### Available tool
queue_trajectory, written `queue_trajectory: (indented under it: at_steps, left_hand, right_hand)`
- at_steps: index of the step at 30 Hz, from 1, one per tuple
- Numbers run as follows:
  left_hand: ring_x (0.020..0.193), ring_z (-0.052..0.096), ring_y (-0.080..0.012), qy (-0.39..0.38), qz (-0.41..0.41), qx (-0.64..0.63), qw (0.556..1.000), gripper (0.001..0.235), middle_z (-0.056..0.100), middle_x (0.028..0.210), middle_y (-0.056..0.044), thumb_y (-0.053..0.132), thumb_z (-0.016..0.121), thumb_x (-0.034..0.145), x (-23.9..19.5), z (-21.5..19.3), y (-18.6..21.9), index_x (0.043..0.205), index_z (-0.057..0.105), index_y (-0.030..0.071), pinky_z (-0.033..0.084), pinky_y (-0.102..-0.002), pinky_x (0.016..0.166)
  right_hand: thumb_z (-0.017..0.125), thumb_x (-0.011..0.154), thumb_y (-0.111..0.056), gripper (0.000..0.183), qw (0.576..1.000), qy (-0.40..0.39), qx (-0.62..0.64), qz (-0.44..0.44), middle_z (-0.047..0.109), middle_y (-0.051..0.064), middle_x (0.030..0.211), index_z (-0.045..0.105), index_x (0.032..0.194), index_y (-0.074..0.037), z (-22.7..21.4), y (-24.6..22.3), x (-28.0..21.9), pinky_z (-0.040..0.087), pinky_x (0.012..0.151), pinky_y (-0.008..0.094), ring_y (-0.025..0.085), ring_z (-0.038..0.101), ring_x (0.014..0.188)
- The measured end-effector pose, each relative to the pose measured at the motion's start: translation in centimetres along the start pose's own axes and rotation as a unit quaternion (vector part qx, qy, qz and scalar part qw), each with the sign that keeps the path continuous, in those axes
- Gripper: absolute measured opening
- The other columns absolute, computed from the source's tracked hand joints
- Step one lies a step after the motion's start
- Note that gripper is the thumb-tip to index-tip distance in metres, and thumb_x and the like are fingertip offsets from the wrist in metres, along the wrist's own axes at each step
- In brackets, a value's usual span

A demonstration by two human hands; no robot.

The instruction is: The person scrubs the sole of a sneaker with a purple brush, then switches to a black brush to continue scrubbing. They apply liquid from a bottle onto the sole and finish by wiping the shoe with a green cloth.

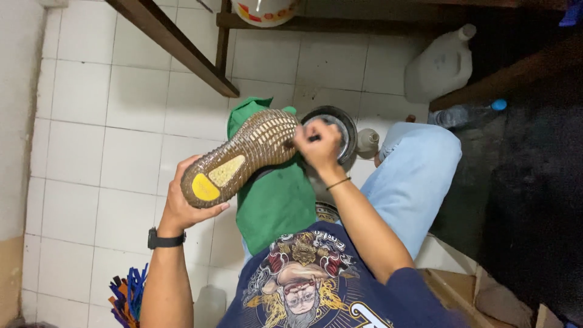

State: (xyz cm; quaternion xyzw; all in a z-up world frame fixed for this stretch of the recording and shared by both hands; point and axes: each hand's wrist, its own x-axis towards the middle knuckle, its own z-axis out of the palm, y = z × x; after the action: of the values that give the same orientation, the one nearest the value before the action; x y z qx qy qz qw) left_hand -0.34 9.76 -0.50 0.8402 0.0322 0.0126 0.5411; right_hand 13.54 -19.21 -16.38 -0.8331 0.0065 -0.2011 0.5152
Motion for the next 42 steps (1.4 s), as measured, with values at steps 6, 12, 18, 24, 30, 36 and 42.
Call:
queue_trajectory:
  at_steps: [6, 12, 18, 24, 30, 36, 42]
  left_hand:
    - [0.105, 0.069, -0.0413, 0.007, 0.006, 0.035, 0.999, 0.110, 0.070, 0.114, -0.025, 0.026, 0.099, 0.041, -0.2, 1.2, 1.5, 0.137, 0.050, 0.002, 0.057, -0.053, 0.089]
    - [0.101, 0.071, -0.0424, 0.007, 0.013, 0.077, 0.997, 0.111, 0.071, 0.113, -0.024, 0.030, 0.099, 0.040, -1.6, 2.5, 2.2, 0.136, 0.049, 0.003, 0.059, -0.054, 0.085]
    - [0.100, 0.071, -0.0429, 0.025, 0.003, 0.114, 0.993, 0.114, 0.070, 0.117, -0.023, 0.034, 0.100, 0.038, -3.5, 3.7, 1.5, 0.136, 0.049, 0.005, 0.061, -0.053, 0.083]
    - [0.101, 0.071, -0.0424, 0.038, 0.009, 0.126, 0.991, 0.116, 0.069, 0.120, -0.021, 0.039, 0.101, 0.038, -4.4, 4.6, 0.6, 0.136, 0.050, 0.006, 0.061, -0.052, 0.083]
    - [0.097, 0.073, -0.0395, 0.040, 0.021, 0.145, 0.988, 0.111, 0.072, 0.117, -0.018, 0.041, 0.099, 0.041, -3.9, 5.1, 1.9, 0.135, 0.052, 0.006, 0.062, -0.050, 0.079]
    - [0.097, 0.073, -0.0360, 0.037, 0.022, 0.180, 0.983, 0.111, 0.073, 0.116, -0.013, 0.047, 0.097, 0.041, -3.6, 5.6, 2.9, 0.136, 0.052, 0.011, 0.063, -0.050, 0.081]
    - [0.100, 0.073, -0.0342, 0.036, 0.043, 0.201, 0.978, 0.107, 0.073, 0.119, -0.012, 0.052, 0.095, 0.043, -3.1, 6.1, 3.4, 0.133, 0.055, 0.012, 0.063, -0.048, 0.083]
  right_hand:
    - [0.085, 0.077, -0.033, 0.036, 0.999, -0.008, -0.017, 0.051, 0.057, 0.003, 0.051, 0.054, 0.064, -0.020, 0.5, 0.9, 0.7, 0.051, 0.061, 0.038, 0.034, 0.066, 0.059]
    - [0.081, 0.079, -0.029, 0.031, 0.991, -0.024, -0.020, 0.133, 0.061, 0.010, 0.053, 0.056, 0.066, -0.016, 0.1, 0.3, 1.2, 0.049, 0.058, 0.044, 0.041, 0.067, 0.062]
    - [0.081, 0.080, -0.028, 0.034, 0.991, -0.027, -0.013, 0.129, 0.057, 0.010, 0.050, 0.054, 0.065, -0.015, 0.0, 0.6, 0.8, 0.049, 0.057, 0.043, 0.040, 0.064, 0.058]
    - [0.081, 0.080, -0.033, 0.036, 0.991, -0.024, -0.033, 0.126, 0.055, 0.006, 0.047, 0.053, 0.063, -0.018, 0.5, 1.3, 0.9, 0.048, 0.055, 0.040, 0.033, 0.065, 0.055]
    - [0.081, 0.079, -0.035, 0.038, 0.990, -0.030, -0.058, 0.129, 0.052, 0.003, 0.044, 0.051, 0.062, -0.019, -0.1, 0.2, 2.4, 0.048, 0.053, 0.038, 0.031, 0.064, 0.052]
    - [0.082, 0.078, -0.035, 0.038, 0.993, -0.034, -0.050, 0.106, 0.053, 0.004, 0.045, 0.052, 0.061, -0.019, 0.0, -0.7, 2.9, 0.048, 0.053, 0.038, 0.031, 0.063, 0.051]
    - [0.082, 0.081, -0.033, 0.036, 0.996, -0.038, -0.043, 0.071, 0.059, 0.009, 0.052, 0.054, 0.063, -0.017, -0.5, -3.3, 3.3, 0.050, 0.056, 0.041, 0.037, 0.068, 0.059]
